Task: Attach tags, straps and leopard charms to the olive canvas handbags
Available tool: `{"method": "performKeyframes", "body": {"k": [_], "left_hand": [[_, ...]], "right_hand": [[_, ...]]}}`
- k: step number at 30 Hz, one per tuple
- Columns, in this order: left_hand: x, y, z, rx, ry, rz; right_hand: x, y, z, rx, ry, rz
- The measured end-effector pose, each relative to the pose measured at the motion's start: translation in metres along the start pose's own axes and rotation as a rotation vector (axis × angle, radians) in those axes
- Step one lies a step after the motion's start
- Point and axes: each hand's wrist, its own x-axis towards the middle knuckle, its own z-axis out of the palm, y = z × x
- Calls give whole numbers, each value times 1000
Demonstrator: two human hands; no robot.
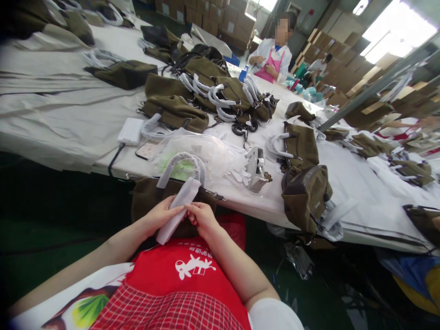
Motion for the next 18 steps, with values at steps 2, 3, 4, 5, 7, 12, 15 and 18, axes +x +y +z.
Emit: {"method": "performKeyframes", "body": {"k": [2, 3, 4, 5, 7, 12, 15, 18], "left_hand": [[-7, -3, -4, -74, -47, -85], [-13, -4, -7, -91, -67, -114], [-19, -5, -13, -92, -90, -124], [-27, -7, -19, -75, -119, -111], [-43, -10, -33, 22, -181, -20], [-69, -22, -55, 442, -32, 390], [-73, -29, -57, 374, -1, 492], [-73, -30, -57, 234, -46, 443]], "right_hand": [[2, 2, 0, 35, -9, 0], [3, 4, 1, 38, -14, -9], [3, 5, 1, 36, -20, -17], [4, 6, 1, 33, -26, -22], [5, 9, 2, 21, -38, -13], [7, 9, 10, 26, -54, 25], [6, 7, 15, 12, -68, 30], [4, 6, 19, 11, -73, 34]]}}
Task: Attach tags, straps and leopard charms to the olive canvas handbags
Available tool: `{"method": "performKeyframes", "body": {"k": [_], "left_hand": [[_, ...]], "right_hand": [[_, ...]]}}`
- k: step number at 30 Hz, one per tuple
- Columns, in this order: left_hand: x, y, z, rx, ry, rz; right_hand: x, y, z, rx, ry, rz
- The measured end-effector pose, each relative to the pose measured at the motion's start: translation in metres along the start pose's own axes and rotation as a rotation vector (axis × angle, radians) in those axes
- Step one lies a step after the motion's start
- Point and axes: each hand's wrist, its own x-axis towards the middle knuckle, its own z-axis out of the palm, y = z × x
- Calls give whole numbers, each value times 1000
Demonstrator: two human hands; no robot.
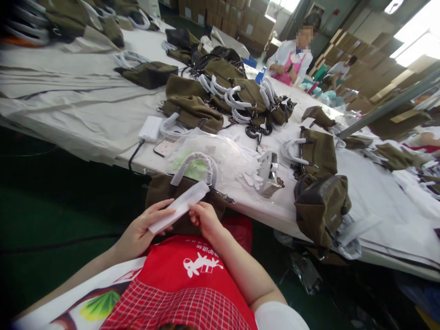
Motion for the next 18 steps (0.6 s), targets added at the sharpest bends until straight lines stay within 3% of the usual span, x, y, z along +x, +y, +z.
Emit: {"method": "performKeyframes", "body": {"k": [6, 11, 18], "left_hand": [[11, 17, 5, -31, 128, -179], [16, 25, 12, -134, 233, -378], [11, 21, 15, -83, 131, -176]], "right_hand": [[-4, -1, -1, -6, 3, 16], [-7, 2, 6, -73, -159, 83], [-6, 10, 26, -176, -134, 125]]}}
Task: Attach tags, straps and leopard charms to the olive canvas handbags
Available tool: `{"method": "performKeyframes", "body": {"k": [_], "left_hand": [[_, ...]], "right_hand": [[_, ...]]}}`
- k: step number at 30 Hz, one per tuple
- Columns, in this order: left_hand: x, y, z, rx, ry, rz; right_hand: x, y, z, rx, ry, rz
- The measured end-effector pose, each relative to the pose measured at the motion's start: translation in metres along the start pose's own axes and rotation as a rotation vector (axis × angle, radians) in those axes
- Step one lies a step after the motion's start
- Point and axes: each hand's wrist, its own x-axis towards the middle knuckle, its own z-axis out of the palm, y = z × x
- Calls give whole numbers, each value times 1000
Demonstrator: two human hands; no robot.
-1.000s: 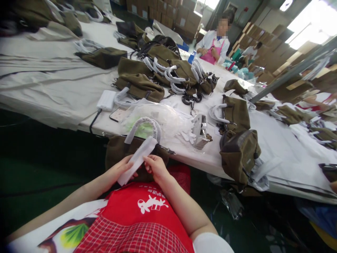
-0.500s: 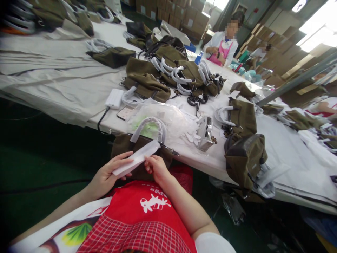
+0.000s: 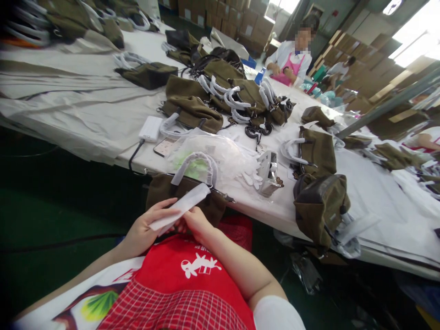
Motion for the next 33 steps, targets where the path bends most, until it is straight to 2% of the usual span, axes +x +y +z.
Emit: {"method": "performKeyframes", "body": {"k": [5, 8, 12, 14, 16, 17, 19, 22, 23, 25, 26, 27, 28, 31, 32, 33], "left_hand": [[-1, 0, -10, 129, -138, 112], [-2, 3, -16, 98, -197, 110], [0, 3, -18, 121, -167, 66], [1, 2, -16, 188, -151, 51], [1, 1, -12, 252, -85, 55], [1, 1, -11, 261, -34, 35], [1, 1, -8, 209, 10, -99], [3, 3, -4, -6, -138, -381], [4, 4, -3, -70, -186, -431], [6, 2, -1, -140, -202, -459], [8, -1, -1, -147, -190, -462], [10, -5, -1, -142, -176, -466], [13, -11, -1, -132, -172, -472], [22, -32, -3, -100, -139, -491], [25, -40, -3, -83, -126, -486], [28, -47, -3, -60, -118, -476]], "right_hand": [[0, 4, 0, 50, 28, 28], [-7, 1, -6, 160, -88, 4], [-15, -6, -15, 221, -266, -4], [-13, -4, -17, 182, -242, -22], [-8, 0, -16, 119, -164, -56], [-5, 2, -15, 89, -121, -72], [-2, 5, -13, 34, -66, -100], [-5, 1, -15, -92, -49, -134], [-9, -3, -19, -169, -67, -141], [-20, -17, -37, -342, -85, -178], [-25, -27, -52, -416, -43, -227], [-32, -38, -70, -472, 56, -303], [-38, -50, -91, -506, 216, -403], [-63, -85, -167, -567, 867, -683], [-71, -95, -192, -589, 1049, -710], [-78, -103, -216, -604, 1178, -695]]}}
